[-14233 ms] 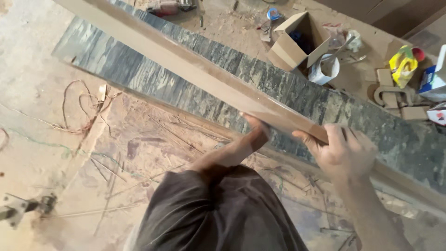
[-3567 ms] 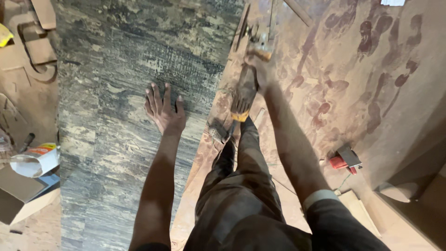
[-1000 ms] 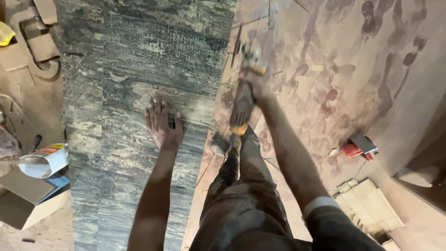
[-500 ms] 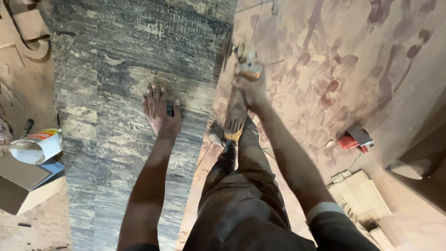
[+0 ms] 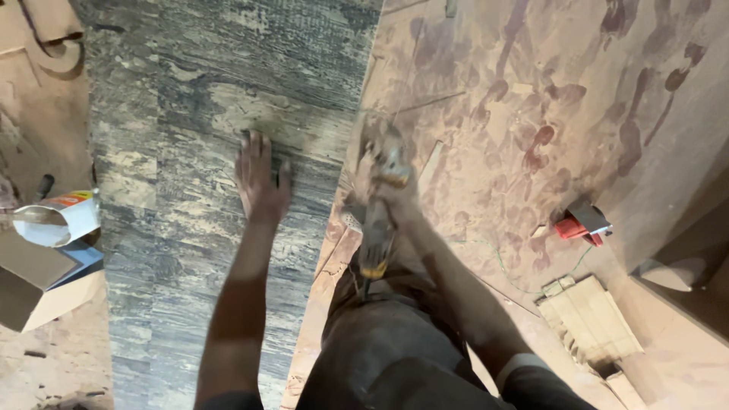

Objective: The person cuts a long wooden board with a red handheld circular saw, steadying the power cord with the other hand. They then carry a large board across the workshop floor and cut another board with a jigsaw, holding the board steady with one hand while guiding the saw with the other.

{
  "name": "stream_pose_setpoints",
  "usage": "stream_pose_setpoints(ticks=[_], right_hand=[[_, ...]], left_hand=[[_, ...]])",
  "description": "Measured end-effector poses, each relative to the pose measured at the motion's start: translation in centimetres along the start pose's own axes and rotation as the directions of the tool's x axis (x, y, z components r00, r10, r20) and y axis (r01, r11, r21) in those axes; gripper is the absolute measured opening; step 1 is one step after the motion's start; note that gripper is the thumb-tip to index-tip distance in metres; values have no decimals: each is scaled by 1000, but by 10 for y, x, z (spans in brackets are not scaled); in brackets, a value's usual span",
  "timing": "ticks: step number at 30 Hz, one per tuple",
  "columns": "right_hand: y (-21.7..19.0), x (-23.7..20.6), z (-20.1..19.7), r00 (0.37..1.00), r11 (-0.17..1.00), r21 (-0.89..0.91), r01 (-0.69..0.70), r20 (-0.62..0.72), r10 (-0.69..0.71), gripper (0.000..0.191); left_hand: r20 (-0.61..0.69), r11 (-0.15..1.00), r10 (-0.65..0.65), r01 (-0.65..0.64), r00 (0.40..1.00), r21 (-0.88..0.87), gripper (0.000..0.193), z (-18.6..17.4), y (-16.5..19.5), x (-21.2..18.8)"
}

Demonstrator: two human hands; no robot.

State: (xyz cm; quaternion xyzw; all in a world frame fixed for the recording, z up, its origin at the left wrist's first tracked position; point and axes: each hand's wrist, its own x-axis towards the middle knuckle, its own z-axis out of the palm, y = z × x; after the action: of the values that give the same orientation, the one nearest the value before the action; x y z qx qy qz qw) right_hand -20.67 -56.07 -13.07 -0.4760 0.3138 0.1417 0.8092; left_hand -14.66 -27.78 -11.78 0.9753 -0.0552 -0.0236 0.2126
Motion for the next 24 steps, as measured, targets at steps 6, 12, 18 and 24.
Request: stream_pose_setpoints(ticks=[6,12,18,24], right_hand=[[-64,101,-15,954,956,183,231,151,-259,44],[-83,111,14,992,996,-17,86,-88,-87,47],[-9,44,11,970,968,110,224,73,-233,63],[59,-27,10,997,997,-63,47,-60,-51,71]], left_hand=[[-81,985,-142,149,987,88,58,-6,-16,-98],[-188,989,-113,128,976,72,59,0,-27,-112],[-184,993,-106,114,977,38,58,-1,-29,-117],[-173,995,-88,96,981,38,57,1,-31,-119]])
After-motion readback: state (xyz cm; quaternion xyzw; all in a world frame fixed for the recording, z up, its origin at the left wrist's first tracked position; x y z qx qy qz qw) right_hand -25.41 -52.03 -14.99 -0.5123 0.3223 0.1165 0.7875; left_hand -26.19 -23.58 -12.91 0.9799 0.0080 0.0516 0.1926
